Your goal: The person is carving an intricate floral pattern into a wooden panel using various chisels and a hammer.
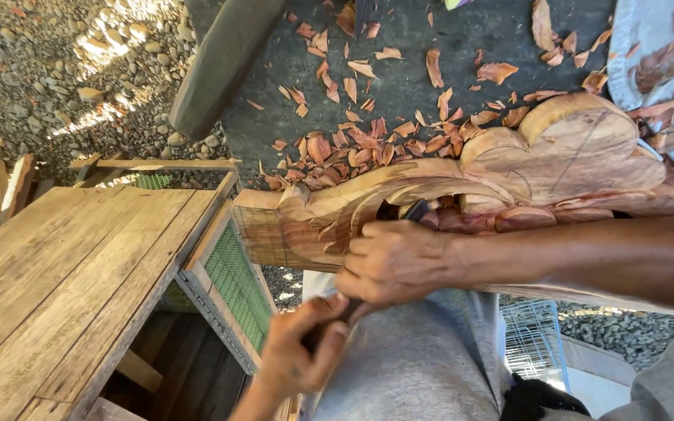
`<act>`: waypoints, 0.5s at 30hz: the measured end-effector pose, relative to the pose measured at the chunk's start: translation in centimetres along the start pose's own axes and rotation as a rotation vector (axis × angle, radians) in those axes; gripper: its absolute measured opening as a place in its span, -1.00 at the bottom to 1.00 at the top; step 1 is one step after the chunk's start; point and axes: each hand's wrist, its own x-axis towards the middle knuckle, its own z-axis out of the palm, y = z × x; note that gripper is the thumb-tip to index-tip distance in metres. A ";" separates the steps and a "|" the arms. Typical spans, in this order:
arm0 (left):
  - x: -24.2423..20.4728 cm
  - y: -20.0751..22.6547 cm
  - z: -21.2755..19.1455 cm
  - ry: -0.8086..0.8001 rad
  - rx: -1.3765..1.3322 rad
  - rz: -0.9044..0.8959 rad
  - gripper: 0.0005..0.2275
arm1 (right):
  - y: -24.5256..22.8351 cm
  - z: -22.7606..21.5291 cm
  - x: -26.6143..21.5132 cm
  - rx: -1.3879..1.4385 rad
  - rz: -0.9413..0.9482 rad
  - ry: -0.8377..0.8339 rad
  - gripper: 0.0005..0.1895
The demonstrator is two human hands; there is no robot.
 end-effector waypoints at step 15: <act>-7.2 4.2 8.4 0.318 -0.102 -0.093 -0.63 | -0.1 -1.1 -0.3 0.196 -0.275 0.055 -0.37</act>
